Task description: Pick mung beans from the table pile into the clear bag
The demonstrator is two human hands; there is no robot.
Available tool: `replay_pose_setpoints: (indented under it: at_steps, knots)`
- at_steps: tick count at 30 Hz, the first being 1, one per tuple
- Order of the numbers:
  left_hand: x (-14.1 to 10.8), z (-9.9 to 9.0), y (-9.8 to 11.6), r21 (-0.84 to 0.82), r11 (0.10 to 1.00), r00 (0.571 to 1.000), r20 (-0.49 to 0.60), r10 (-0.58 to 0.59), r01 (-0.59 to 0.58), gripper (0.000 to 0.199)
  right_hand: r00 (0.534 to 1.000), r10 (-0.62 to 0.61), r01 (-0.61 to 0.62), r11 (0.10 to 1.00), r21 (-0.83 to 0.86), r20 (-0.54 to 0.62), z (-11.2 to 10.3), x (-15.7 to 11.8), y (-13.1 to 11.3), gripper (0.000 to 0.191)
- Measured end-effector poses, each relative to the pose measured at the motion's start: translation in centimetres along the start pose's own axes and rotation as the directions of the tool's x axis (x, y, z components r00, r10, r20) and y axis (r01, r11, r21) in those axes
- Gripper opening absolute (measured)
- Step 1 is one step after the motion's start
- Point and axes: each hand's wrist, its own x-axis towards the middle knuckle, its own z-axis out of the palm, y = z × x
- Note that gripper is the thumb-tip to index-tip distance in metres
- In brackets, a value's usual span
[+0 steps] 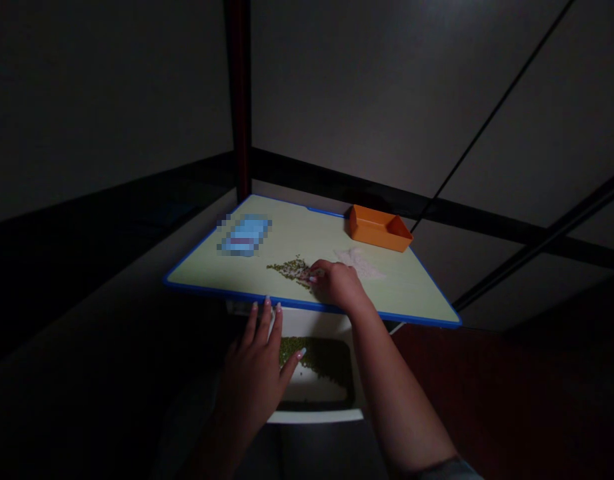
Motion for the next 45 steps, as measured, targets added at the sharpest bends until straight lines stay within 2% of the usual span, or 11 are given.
replay_pose_setpoints:
  at_steps: [16,28,40,45]
  knots:
    - [0.1,-0.2,0.1,-0.013,1.0,1.0,-0.013,-0.001,0.001,0.068,0.999,-0.026,0.025,0.999,-0.035,-0.028,0.7,0.5,-0.1,0.03]
    - [0.1,-0.4,0.2,-0.006,1.0,1.0,0.016,-0.004,0.004,0.068,0.999,-0.019,0.017,0.997,-0.074,-0.028,0.8,0.7,-0.3,0.036]
    - [0.1,-0.4,0.3,0.003,1.0,1.0,-0.011,-0.005,0.005,0.066,0.995,-0.089,0.088,0.996,-0.024,-0.045,1.1,0.8,-0.3,0.031]
    - [0.1,-0.3,0.2,0.004,1.0,1.0,0.013,0.0,0.0,0.069,0.992,-0.114,0.113,0.993,-0.018,-0.055,1.2,0.8,-0.2,0.029]
